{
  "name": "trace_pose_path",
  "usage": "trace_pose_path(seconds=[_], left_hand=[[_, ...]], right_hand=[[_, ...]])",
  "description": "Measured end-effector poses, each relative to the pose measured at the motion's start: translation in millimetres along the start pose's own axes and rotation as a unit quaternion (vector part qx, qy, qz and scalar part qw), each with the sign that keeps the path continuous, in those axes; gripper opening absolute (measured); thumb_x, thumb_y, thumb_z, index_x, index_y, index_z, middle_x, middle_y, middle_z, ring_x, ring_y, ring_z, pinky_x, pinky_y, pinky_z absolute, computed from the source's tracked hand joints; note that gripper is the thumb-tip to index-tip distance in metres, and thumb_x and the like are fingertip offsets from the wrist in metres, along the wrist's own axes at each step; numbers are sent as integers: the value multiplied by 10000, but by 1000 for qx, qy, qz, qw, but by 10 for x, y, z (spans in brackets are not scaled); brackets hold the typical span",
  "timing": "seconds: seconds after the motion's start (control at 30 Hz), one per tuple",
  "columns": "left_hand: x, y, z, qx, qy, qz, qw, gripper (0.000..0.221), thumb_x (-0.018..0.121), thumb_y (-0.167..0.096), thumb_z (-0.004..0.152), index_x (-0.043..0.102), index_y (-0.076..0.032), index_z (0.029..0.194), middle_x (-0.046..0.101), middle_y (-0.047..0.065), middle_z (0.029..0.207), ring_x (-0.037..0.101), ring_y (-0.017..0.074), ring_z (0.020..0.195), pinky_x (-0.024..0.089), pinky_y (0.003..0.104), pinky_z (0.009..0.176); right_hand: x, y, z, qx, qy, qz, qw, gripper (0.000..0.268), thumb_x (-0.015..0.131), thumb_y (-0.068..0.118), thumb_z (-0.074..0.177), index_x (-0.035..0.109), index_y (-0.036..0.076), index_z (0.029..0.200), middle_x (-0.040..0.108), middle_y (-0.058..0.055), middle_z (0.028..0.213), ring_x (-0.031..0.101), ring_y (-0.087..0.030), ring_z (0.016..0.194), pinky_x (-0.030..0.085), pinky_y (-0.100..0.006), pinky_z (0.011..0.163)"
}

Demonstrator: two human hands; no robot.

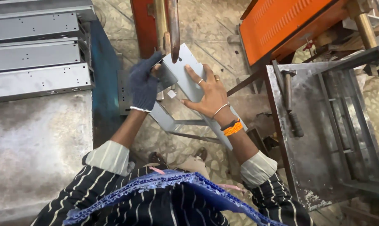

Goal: Recorder is assembling and spot welding metal components to create enclosures on a factory production floor.

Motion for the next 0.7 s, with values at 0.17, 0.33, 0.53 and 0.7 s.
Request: trace_pose_path(seconds=[0.17,0.33,0.53,0.7], left_hand=[[142,178,-1,-8,40,-58,998,293,602,-160,1065,682,-41,1320,718,166,1190,687,287,1127,513,367,995],[131,54,21,-13,58,-78,995,330,550,-190,1101,619,-6,1366,693,179,1317,658,278,1245,488,376,1070],[170,-9,60,-83,104,-136,982,463,590,-305,1056,535,-20,1417,677,158,1294,658,236,1181,509,356,991],[253,-88,124,-154,113,-82,978,404,599,-310,1024,599,-40,1325,717,94,1169,684,175,949,535,333,848]], right_hand=[[-18,-2,-4,-4,-6,11,1000,1002,876,514,674,398,423,1550,391,-329,1522,517,-570,1238,470,-547,1035],[1,-24,7,-9,12,5,1000,1007,870,479,662,395,433,1549,387,-328,1525,521,-571,1222,468,-544,1038],[7,-31,8,-15,21,13,1000,1015,863,453,657,387,420,1552,396,-319,1523,528,-578,1199,483,-542,1010],[-23,-35,27,-17,10,-3,1000,1036,873,456,635,391,409,1551,401,-314,1518,564,-554,1107,509,-534,972]])
Point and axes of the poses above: each hand's wrist, its own z-axis towards the middle knuckle, its own x-axis out of the palm, y = z × x, the point moved 3 cm from there along z, towards the middle knuckle
